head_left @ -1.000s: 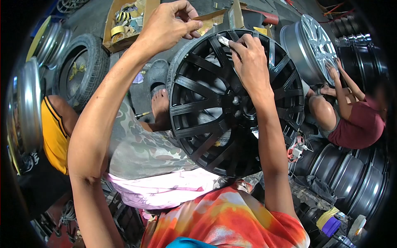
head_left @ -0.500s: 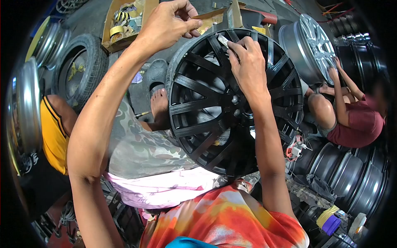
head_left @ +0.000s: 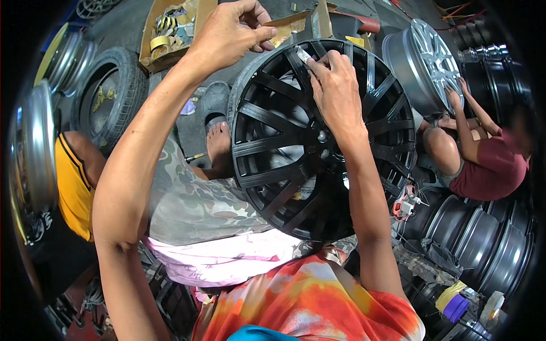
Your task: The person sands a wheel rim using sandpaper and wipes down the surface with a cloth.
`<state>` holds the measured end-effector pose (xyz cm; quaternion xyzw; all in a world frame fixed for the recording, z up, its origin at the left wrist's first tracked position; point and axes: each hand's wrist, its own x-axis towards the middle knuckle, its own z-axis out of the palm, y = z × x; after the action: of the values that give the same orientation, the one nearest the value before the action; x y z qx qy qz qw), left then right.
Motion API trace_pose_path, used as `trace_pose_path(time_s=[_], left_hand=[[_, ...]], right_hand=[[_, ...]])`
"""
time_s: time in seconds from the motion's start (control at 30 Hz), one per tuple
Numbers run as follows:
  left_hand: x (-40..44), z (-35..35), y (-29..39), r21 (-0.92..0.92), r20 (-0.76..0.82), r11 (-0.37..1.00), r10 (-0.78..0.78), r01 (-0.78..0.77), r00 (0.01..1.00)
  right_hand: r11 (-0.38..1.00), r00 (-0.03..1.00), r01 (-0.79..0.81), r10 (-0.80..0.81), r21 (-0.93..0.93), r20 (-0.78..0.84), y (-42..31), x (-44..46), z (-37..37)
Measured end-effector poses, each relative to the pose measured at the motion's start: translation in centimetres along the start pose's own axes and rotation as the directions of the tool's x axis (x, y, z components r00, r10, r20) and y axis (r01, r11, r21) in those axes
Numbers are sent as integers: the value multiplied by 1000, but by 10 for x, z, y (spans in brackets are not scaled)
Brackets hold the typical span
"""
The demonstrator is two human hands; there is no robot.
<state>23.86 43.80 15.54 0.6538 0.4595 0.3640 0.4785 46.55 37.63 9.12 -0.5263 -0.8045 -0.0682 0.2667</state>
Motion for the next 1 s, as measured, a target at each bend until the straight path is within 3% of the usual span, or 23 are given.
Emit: trace_pose_path(time_s=[0.33, 0.4, 0.53, 1.0], left_hand=[[1, 1, -6, 11, -1, 1000, 5, -5, 1000], [1, 2, -6, 12, 5, 1000, 7, -7, 1000], [1, 6, -5, -51, 14, 999, -2, 3, 1000], [6, 10, -9, -194, 83, 980, -19, 35, 996]], right_hand=[[992, 995, -58, 66, 109, -77, -3, -5, -24], [958, 994, -62, 85, 280, -72, -6, -2, -35], [896, 994, -62, 97, 440, -57, -17, 3, -48], [823, 991, -92, 129, 560, -27, -5, -1, -35]])
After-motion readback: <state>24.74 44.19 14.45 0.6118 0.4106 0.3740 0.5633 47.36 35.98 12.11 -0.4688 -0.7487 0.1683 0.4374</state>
